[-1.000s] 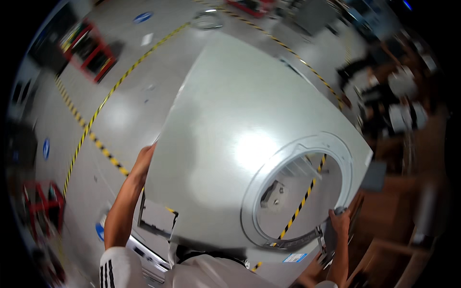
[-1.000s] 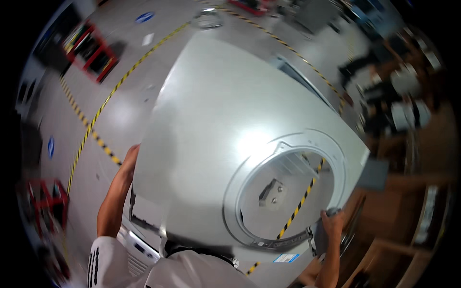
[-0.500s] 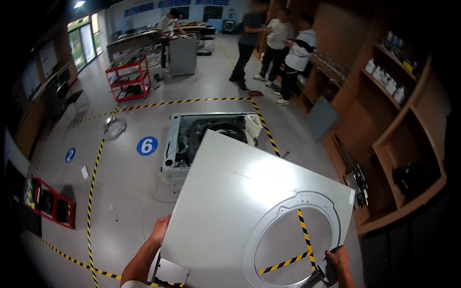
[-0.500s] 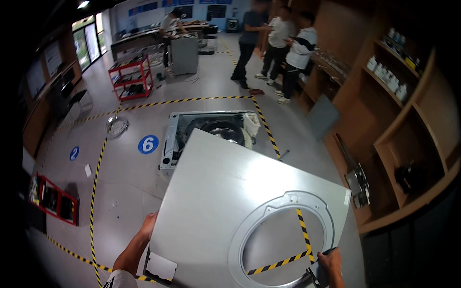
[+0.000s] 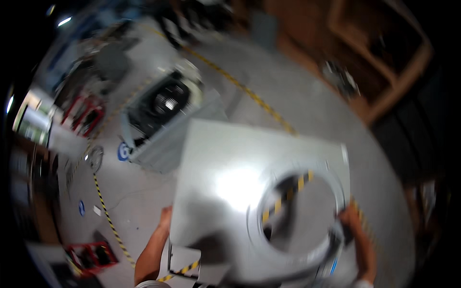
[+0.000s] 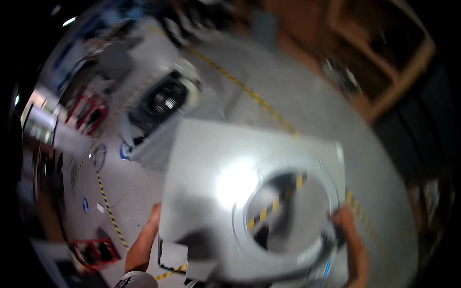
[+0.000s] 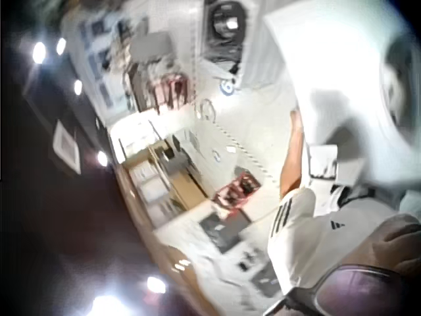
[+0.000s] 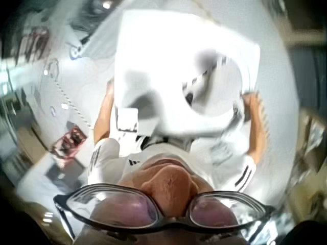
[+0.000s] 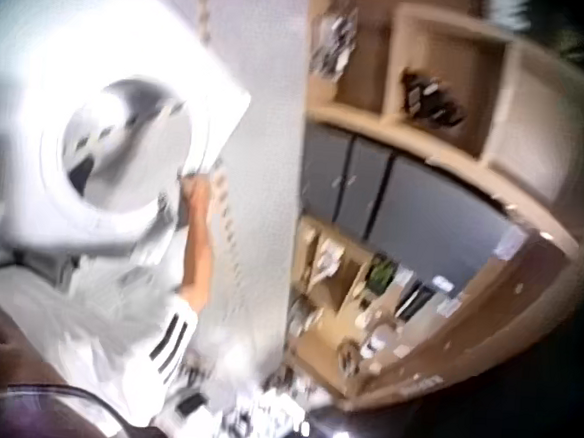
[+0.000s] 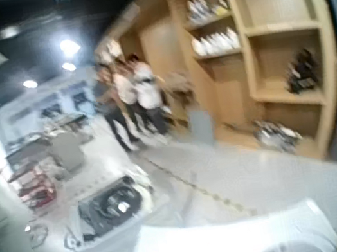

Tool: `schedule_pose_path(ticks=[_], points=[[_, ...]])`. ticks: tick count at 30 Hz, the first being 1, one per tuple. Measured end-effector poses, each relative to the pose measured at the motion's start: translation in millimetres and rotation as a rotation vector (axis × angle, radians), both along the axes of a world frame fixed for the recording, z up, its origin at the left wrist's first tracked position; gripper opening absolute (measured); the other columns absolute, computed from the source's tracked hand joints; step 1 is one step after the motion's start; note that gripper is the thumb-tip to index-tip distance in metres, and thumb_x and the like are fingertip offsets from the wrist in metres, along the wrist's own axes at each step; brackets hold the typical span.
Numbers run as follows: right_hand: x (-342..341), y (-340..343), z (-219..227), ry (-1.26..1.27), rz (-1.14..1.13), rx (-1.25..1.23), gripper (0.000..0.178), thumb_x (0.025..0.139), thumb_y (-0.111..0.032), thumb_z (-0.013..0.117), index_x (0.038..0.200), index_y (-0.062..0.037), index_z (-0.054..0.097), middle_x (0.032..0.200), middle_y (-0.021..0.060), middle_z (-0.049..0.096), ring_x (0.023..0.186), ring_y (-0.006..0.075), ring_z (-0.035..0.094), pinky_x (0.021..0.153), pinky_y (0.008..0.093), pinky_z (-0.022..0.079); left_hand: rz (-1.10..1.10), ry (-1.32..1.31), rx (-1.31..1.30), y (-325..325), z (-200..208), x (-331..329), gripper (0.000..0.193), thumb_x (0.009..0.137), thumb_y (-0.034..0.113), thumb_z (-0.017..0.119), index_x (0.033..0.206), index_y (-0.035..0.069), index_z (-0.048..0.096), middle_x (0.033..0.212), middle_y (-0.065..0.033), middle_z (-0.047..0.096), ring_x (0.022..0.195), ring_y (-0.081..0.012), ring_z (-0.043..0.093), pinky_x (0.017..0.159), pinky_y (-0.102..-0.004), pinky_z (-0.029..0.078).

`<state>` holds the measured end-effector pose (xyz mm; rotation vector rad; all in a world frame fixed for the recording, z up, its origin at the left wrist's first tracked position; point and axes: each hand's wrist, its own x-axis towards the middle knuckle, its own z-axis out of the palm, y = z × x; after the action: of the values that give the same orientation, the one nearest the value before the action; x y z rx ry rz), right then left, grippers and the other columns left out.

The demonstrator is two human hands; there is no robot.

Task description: The person detaches the front panel and detergent drawer of a washing machine, then uses a power drill to remove bolts from the concrete counterweights on top of the drum.

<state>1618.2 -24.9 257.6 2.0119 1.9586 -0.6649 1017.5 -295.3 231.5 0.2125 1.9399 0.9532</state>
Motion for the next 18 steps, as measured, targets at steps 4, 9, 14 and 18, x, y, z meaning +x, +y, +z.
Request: schedule_pose_path(ticks=[4, 9, 14, 18], points=[[-17.0, 0.6, -28.6, -0.078, 0.004, -0.204, 0.05, 0.066, -0.043, 0.069, 0.087, 0.0027, 0.064, 0.084, 0.0204, 0.065, 0.079, 0.0304, 0.064, 0.07, 0.0383, 0.051, 0.002, -0.213, 0.061, -31.4, 1.5, -3.4, 0.033, 0.088, 0.029, 0.047, 0.096, 0.0, 0.06, 0.085, -0.0078, 0.062, 0.073, -0.0152, 0.06, 0.061, -0.0289, 0.049], [-78.9, -32.4, -80.6, -0.257, -0.138, -0.441, 0.073, 0.067, -0.048, 0.067, 0.117, 0.0021, 0.052, 0.116, 0.0152, 0.057, 0.105, 0.0298, 0.057, 0.09, 0.0382, 0.045, 0.125, -0.147, -0.087, -73.1, -60.9, -35.2, 0.033, 0.088, 0.026, 0.046, 0.104, 0.0, 0.059, 0.088, -0.0081, 0.063, 0.072, -0.0182, 0.061, 0.062, -0.0299, 0.05], [-105.5, -104.0, -157.7, -0.386, -0.126, -0.446, 0.074, 0.066, -0.048, 0.068, 0.119, 0.0009, 0.049, 0.118, 0.0144, 0.056, 0.11, 0.0283, 0.054, 0.092, 0.0376, 0.043, 0.076, -0.18, -0.149, -123.6, -123.6, -74.3, 0.034, 0.089, 0.027, 0.046, 0.105, 0.0, 0.059, 0.085, -0.0077, 0.063, 0.07, -0.0176, 0.061, 0.061, -0.0292, 0.05], [-126.9, -119.0, -219.9, -0.347, -0.11, -0.49, 0.073, 0.065, -0.047, 0.067, 0.118, 0.0009, 0.049, 0.119, 0.0144, 0.055, 0.11, 0.0286, 0.054, 0.093, 0.0372, 0.043, 0.068, -0.167, -0.21, -146.5, -183.3, -93.8, 0.035, 0.09, 0.028, 0.046, 0.106, -0.001, 0.059, 0.087, -0.0081, 0.063, 0.07, -0.0174, 0.061, 0.061, -0.0293, 0.05]])
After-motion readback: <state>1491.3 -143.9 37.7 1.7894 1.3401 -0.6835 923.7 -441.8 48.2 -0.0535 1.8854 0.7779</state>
